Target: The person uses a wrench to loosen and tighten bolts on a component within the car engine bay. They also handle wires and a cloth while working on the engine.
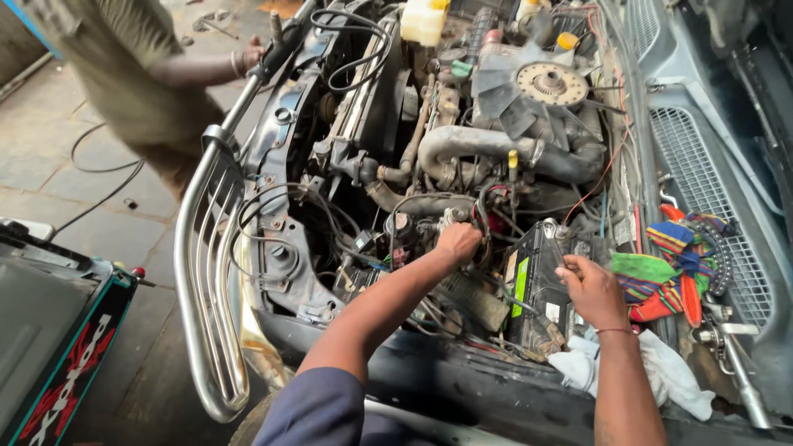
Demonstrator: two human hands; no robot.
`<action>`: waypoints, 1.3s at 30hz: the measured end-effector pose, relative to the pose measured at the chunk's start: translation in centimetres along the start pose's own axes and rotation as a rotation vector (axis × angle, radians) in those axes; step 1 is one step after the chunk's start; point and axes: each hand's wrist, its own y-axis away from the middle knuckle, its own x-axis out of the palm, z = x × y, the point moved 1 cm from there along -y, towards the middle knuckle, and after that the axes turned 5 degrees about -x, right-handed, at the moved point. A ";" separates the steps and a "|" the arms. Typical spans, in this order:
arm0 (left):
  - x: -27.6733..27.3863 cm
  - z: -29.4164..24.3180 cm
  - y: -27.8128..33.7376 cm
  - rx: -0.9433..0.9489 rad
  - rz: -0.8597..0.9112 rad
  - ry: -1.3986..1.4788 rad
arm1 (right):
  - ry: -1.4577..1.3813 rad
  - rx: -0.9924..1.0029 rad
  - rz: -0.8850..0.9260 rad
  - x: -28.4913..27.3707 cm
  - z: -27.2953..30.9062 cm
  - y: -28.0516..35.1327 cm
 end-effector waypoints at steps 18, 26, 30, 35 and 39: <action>0.5 0.8 -2.1 0.086 0.034 0.028 | -0.044 -0.011 -0.039 -0.4 0.0 0.0; -1.8 3.4 -1.8 0.194 0.121 0.085 | -0.067 -0.012 -0.047 -0.7 0.7 -0.4; 1.6 2.9 -0.5 0.091 0.117 -0.073 | -0.010 -0.122 -0.031 -0.5 -0.4 0.1; 0.5 3.6 -0.9 0.117 -0.007 0.097 | -0.131 -0.031 -0.057 -0.6 1.1 -0.7; -0.2 2.6 1.4 0.206 -0.066 0.083 | 0.004 -0.130 -0.057 -0.7 1.2 0.8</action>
